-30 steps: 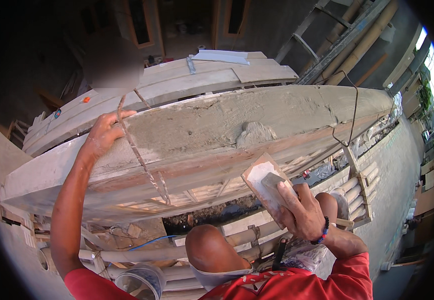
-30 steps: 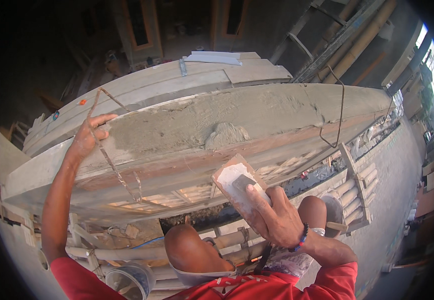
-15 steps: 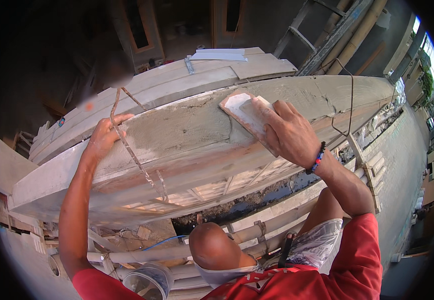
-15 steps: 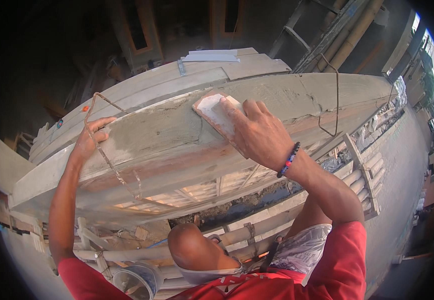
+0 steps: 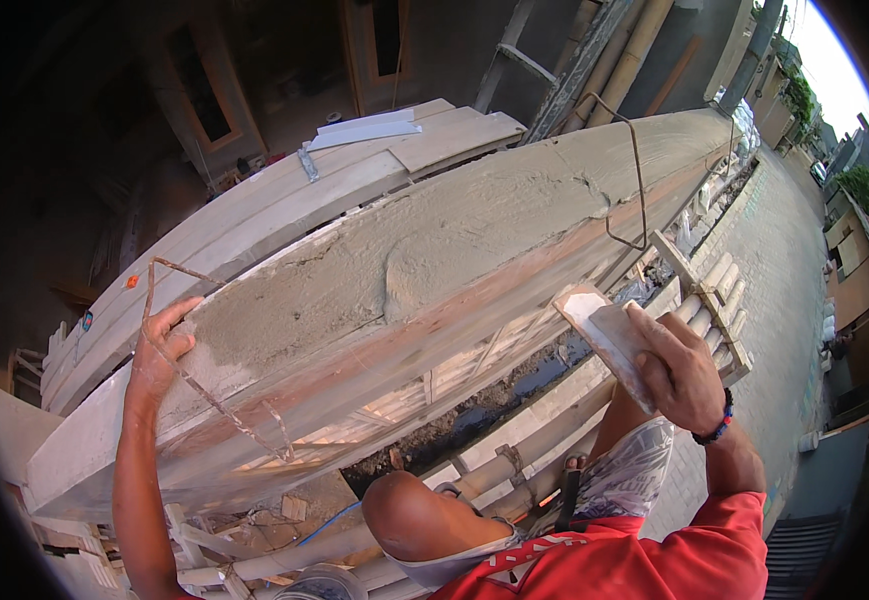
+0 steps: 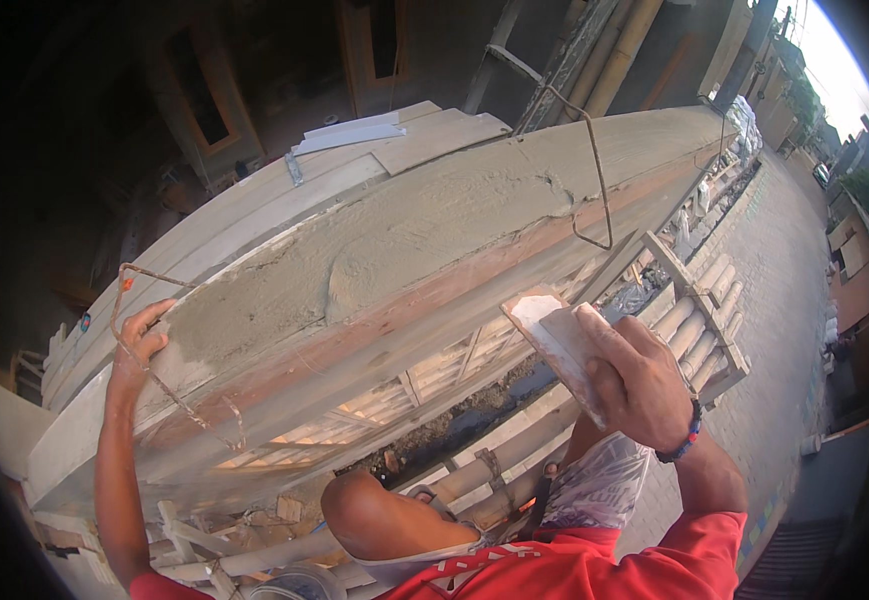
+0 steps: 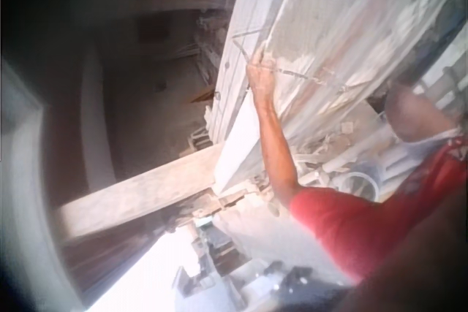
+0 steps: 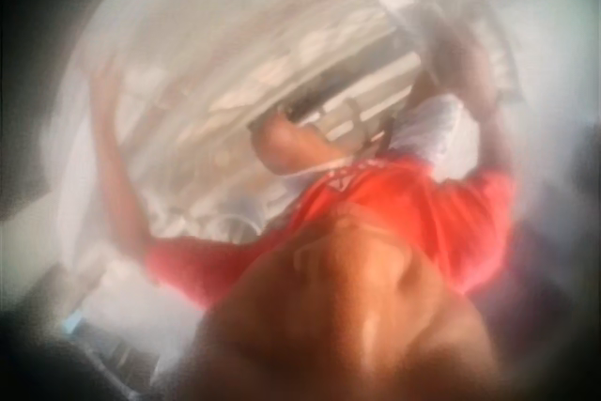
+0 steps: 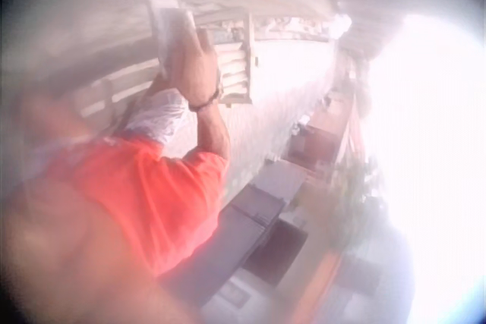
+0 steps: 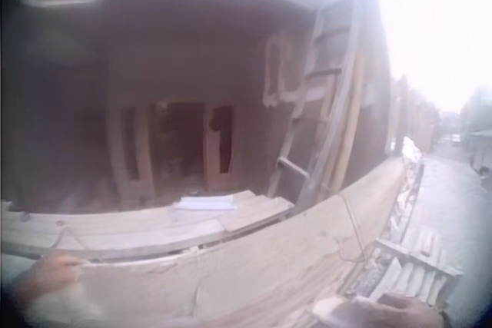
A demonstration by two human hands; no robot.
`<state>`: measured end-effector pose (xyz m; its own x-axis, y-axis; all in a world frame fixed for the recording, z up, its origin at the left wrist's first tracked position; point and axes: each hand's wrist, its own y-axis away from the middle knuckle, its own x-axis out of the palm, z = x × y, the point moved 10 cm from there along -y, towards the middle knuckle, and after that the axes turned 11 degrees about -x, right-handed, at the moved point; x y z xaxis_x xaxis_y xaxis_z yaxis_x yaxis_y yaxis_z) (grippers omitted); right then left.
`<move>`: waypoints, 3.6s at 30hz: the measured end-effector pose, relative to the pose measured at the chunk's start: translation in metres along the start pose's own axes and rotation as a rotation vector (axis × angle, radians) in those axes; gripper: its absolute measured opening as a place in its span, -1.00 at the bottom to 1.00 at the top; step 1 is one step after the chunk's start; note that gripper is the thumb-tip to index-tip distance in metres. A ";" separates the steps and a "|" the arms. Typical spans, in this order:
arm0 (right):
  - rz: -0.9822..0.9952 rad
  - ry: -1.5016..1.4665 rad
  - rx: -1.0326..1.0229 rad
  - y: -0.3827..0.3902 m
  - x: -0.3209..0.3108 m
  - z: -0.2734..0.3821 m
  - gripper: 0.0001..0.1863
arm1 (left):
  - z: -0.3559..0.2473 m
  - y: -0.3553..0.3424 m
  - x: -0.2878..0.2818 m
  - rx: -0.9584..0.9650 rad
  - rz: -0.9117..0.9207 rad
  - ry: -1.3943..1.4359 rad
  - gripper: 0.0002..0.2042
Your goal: The person scoops cement from a bucket using a trowel and applies it to a concrete surface. They then use a float to smooth the cement, repeating the process to cover a larger area.
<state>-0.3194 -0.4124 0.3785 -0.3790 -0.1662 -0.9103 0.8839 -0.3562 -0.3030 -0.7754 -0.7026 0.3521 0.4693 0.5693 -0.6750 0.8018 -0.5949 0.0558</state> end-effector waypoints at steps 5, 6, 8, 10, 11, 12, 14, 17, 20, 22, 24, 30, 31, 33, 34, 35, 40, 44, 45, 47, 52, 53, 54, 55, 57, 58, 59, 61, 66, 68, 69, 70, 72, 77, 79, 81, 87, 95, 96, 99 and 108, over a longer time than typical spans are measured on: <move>-0.454 -0.364 0.171 -0.005 -0.028 -0.055 -0.49 | 0.017 -0.005 -0.006 0.004 0.047 0.034 -0.41; -0.537 -0.415 0.186 -0.007 -0.033 -0.067 -0.49 | 0.018 -0.009 -0.002 0.019 0.054 0.054 -0.41; -0.638 -0.594 0.201 -0.015 -0.026 -0.084 -0.48 | 0.018 -0.012 0.003 0.021 0.055 0.054 -0.41; -0.687 -0.777 0.204 -0.020 -0.018 -0.088 -0.47 | 0.020 -0.013 0.003 0.031 0.062 0.053 -0.42; -0.689 -0.867 0.199 -0.023 -0.014 -0.087 -0.47 | 0.021 -0.014 0.001 0.044 0.070 0.053 -0.42; -0.692 -0.909 0.198 -0.026 -0.011 -0.087 -0.48 | 0.021 -0.014 -0.002 0.057 0.077 0.054 -0.42; -0.701 -0.933 0.200 -0.031 -0.010 -0.092 -0.48 | 0.021 -0.011 -0.002 0.018 0.086 0.076 -0.43; -0.736 -0.864 0.187 -0.045 -0.016 -0.108 -0.49 | 0.016 -0.010 0.001 0.000 0.099 0.083 -0.43; -0.710 -0.606 0.204 -0.053 -0.033 -0.119 -0.51 | 0.016 -0.008 0.000 0.019 0.092 0.074 -0.43; -0.719 -0.446 0.219 -0.052 -0.043 -0.128 -0.52 | 0.013 -0.009 -0.001 0.022 0.072 0.062 -0.43; -0.776 -0.353 0.231 -0.047 -0.049 -0.138 -0.52 | 0.010 -0.007 0.000 0.005 0.051 0.044 -0.43; -0.604 -0.108 0.101 -0.082 -0.034 -0.101 -0.54 | 0.017 -0.010 -0.004 0.052 0.065 0.070 -0.43; -0.572 -0.061 0.109 -0.094 -0.034 -0.099 -0.54 | 0.017 -0.010 -0.005 0.037 0.057 0.066 -0.43; -0.482 -0.010 0.098 -0.117 -0.032 -0.109 -0.54 | 0.017 -0.010 -0.001 0.004 0.046 0.067 -0.42; -0.434 0.010 0.093 -0.127 -0.029 -0.113 -0.53 | 0.018 -0.010 -0.001 0.022 0.059 0.062 -0.42; -0.388 0.028 0.086 -0.137 -0.025 -0.117 -0.53 | 0.019 -0.011 -0.002 0.041 0.069 0.056 -0.42; -0.278 0.089 0.026 -0.167 -0.016 -0.141 -0.52 | 0.015 -0.010 0.001 0.020 0.073 0.088 -0.41; -0.209 0.080 0.012 -0.179 -0.003 -0.138 -0.51 | 0.014 -0.005 -0.002 -0.015 0.060 0.107 -0.40; -0.203 0.097 -0.008 -0.179 -0.001 -0.138 -0.51 | 0.015 -0.005 -0.001 -0.021 0.058 0.119 -0.40; -0.171 0.120 -0.035 -0.178 0.004 -0.135 -0.51 | 0.014 -0.006 0.000 -0.017 0.063 0.122 -0.40; -0.178 -0.008 -0.123 -0.169 0.011 -0.096 -0.54 | 0.015 -0.012 0.000 0.044 0.088 0.077 -0.42; -0.154 -0.036 -0.139 -0.170 0.017 -0.077 -0.53 | 0.014 -0.012 -0.001 0.044 0.073 0.056 -0.42; -0.131 -0.066 -0.152 -0.171 0.026 -0.057 -0.52 | 0.013 -0.012 -0.002 0.044 0.060 0.031 -0.42; -0.105 -0.113 -0.214 -0.171 0.037 -0.031 -0.52 | 0.014 -0.012 -0.003 0.027 0.059 0.026 -0.42; -0.019 -0.244 -0.296 -0.172 0.057 0.029 -0.52 | 0.018 -0.011 -0.006 -0.007 0.055 0.014 -0.42; 0.043 -0.324 -0.319 -0.168 0.059 0.055 -0.52 | 0.021 -0.009 -0.006 -0.016 0.062 0.032 -0.42; -0.063 -0.347 -0.349 -0.159 0.045 0.059 -0.54 | 0.021 -0.010 -0.002 -0.020 0.071 0.052 -0.42; -0.274 -0.393 -0.412 -0.143 0.019 0.065 -0.56 | 0.015 -0.012 0.003 -0.020 0.069 0.077 -0.42; -0.839 -1.074 0.091 -0.046 0.001 -0.053 -0.49 | 0.020 -0.013 -0.002 0.003 0.096 0.030 -0.42; -0.983 -1.250 0.153 -0.018 0.025 -0.077 -0.43 | 0.022 -0.009 -0.009 -0.012 0.017 0.017 -0.42; -1.016 -1.300 0.158 -0.010 0.034 -0.082 -0.40 | 0.022 -0.008 -0.011 -0.019 -0.019 0.016 -0.42; -1.049 -1.352 0.163 -0.004 0.045 -0.088 -0.38 | 0.021 -0.008 -0.009 -0.013 0.002 0.024 -0.42; -1.060 -1.397 0.156 -0.002 0.064 -0.096 -0.34 | 0.019 -0.011 0.000 0.002 0.051 0.046 -0.42; -1.119 -1.482 0.209 -0.019 0.101 -0.090 -0.34 | 0.017 -0.010 -0.003 0.034 0.028 0.095 -0.43; -1.178 -1.531 0.243 -0.023 0.110 -0.084 -0.34 | 0.018 -0.009 -0.002 0.029 0.034 0.097 -0.43; -1.214 -1.513 0.280 -0.028 0.119 -0.085 -0.29 | 0.020 -0.011 -0.004 0.053 0.073 0.073 -0.43; -1.367 -1.498 0.349 -0.041 0.128 -0.095 -0.25 | 0.019 -0.012 -0.002 0.019 0.055 0.065 -0.42; -1.451 -1.296 0.408 -0.048 0.123 -0.107 -0.30 | 0.013 -0.009 -0.001 0.028 0.063 0.063 -0.41; -1.447 -1.286 0.416 -0.049 0.123 -0.108 -0.30 | 0.014 -0.009 -0.001 0.015 0.057 0.076 -0.41; -1.438 -1.269 0.419 -0.050 0.125 -0.110 -0.30 | 0.015 -0.008 -0.004 0.024 0.036 0.059 -0.40; -1.381 -1.401 0.201 -0.051 0.130 -0.109 -0.31 | 0.013 -0.009 -0.005 0.052 0.034 0.035 -0.41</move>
<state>-0.3834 -0.3157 0.2451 -0.6628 -0.1800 0.7268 -0.1499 -0.9191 -0.3643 -0.7898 -0.7079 0.3451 0.5092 0.5671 -0.6474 0.7654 -0.6423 0.0394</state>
